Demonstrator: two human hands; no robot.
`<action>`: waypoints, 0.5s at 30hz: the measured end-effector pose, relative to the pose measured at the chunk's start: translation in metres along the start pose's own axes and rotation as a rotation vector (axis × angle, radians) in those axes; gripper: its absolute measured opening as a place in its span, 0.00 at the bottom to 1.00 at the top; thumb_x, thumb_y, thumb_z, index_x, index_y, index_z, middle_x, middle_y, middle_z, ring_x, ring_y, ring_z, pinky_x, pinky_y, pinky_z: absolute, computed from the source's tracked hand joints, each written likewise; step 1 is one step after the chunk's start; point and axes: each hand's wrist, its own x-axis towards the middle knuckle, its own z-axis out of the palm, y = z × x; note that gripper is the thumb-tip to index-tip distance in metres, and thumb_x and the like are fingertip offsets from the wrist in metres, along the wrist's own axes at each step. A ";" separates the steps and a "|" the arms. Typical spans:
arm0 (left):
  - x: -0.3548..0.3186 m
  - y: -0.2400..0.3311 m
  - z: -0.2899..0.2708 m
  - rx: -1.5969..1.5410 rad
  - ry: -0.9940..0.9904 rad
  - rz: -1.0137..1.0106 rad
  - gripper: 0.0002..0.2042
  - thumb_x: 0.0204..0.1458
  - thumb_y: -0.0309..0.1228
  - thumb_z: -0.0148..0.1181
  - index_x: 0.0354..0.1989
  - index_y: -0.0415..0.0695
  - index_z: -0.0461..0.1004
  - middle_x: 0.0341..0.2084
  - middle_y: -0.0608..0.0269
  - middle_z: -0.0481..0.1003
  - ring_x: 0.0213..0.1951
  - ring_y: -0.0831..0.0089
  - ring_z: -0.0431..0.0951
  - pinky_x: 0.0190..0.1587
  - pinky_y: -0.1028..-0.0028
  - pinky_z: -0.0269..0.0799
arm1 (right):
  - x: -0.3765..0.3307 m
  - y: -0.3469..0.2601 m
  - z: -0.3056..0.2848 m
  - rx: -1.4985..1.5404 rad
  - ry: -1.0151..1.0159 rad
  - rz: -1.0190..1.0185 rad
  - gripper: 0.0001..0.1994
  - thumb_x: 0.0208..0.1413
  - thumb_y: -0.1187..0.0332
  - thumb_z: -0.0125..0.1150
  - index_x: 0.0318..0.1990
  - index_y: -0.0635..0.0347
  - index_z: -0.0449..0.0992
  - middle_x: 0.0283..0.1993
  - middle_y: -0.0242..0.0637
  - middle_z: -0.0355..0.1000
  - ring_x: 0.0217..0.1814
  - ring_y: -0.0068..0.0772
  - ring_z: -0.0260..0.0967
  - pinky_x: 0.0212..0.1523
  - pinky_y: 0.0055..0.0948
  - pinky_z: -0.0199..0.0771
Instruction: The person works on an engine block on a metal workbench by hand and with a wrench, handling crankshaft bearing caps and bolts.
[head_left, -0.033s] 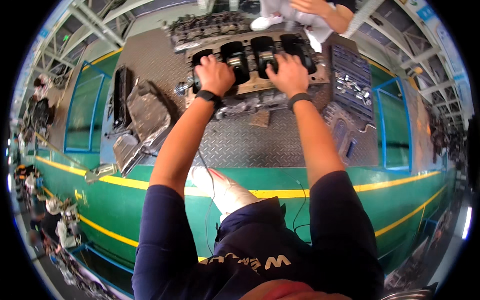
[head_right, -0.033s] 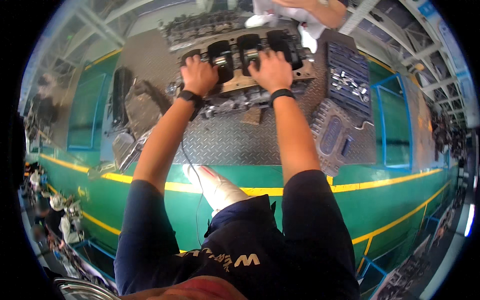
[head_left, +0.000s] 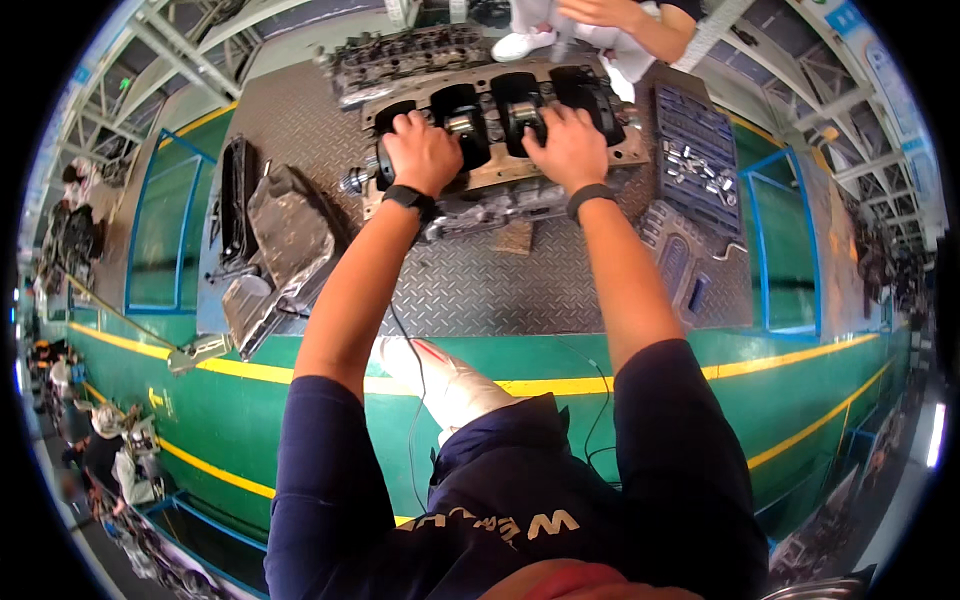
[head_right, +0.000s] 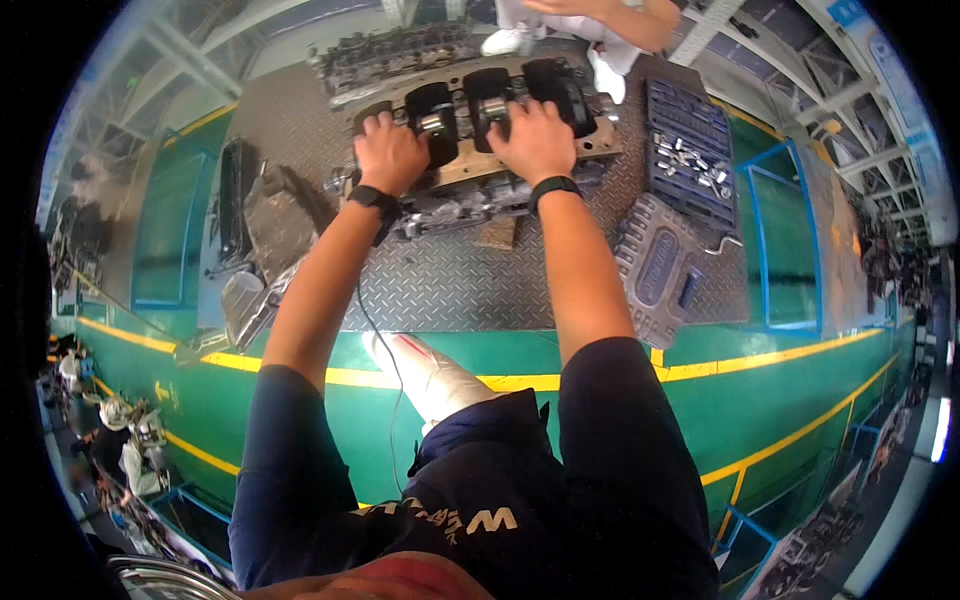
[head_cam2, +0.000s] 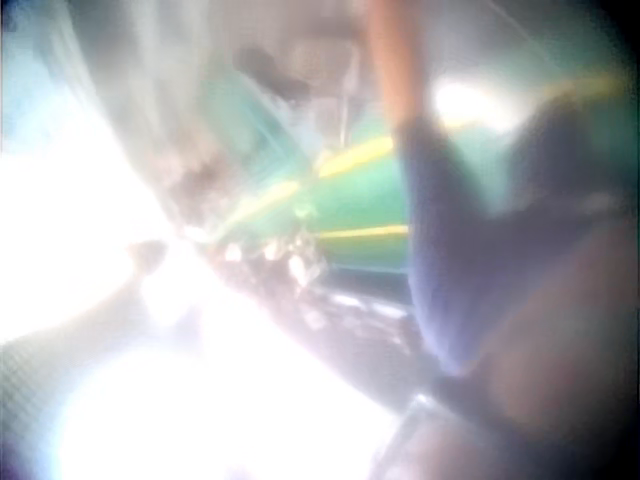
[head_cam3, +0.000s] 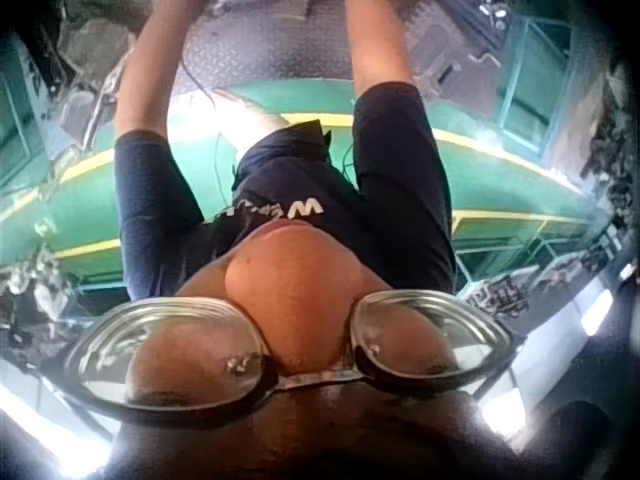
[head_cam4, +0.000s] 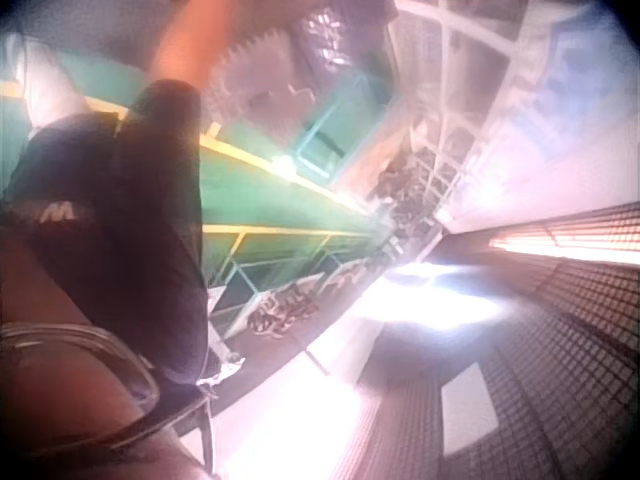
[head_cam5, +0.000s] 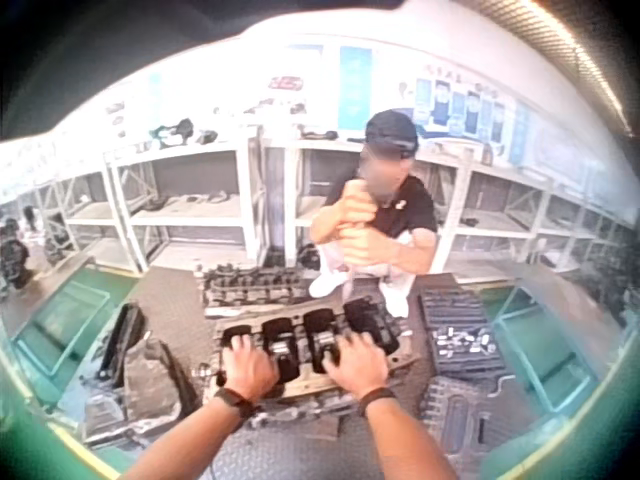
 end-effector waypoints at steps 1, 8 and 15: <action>-0.001 0.002 0.001 0.013 0.045 0.008 0.20 0.58 0.49 0.59 0.38 0.45 0.87 0.49 0.56 0.75 0.54 0.54 0.70 0.47 0.55 0.69 | 0.001 0.001 0.000 0.009 0.014 -0.007 0.21 0.54 0.50 0.64 0.46 0.57 0.82 0.50 0.40 0.79 0.53 0.47 0.74 0.46 0.44 0.82; -0.014 0.015 -0.021 -0.294 0.151 0.132 0.17 0.61 0.46 0.57 0.42 0.45 0.82 0.44 0.50 0.78 0.50 0.49 0.77 0.48 0.52 0.75 | -0.001 0.004 0.000 0.011 0.017 0.008 0.20 0.53 0.51 0.65 0.45 0.57 0.82 0.51 0.41 0.79 0.53 0.46 0.74 0.45 0.43 0.83; -0.032 0.016 0.021 -0.479 0.289 0.119 0.19 0.62 0.46 0.56 0.45 0.40 0.77 0.48 0.46 0.77 0.52 0.47 0.74 0.53 0.53 0.71 | 0.001 0.000 -0.002 0.004 0.016 -0.014 0.20 0.54 0.51 0.64 0.44 0.57 0.83 0.51 0.41 0.79 0.51 0.46 0.75 0.45 0.44 0.83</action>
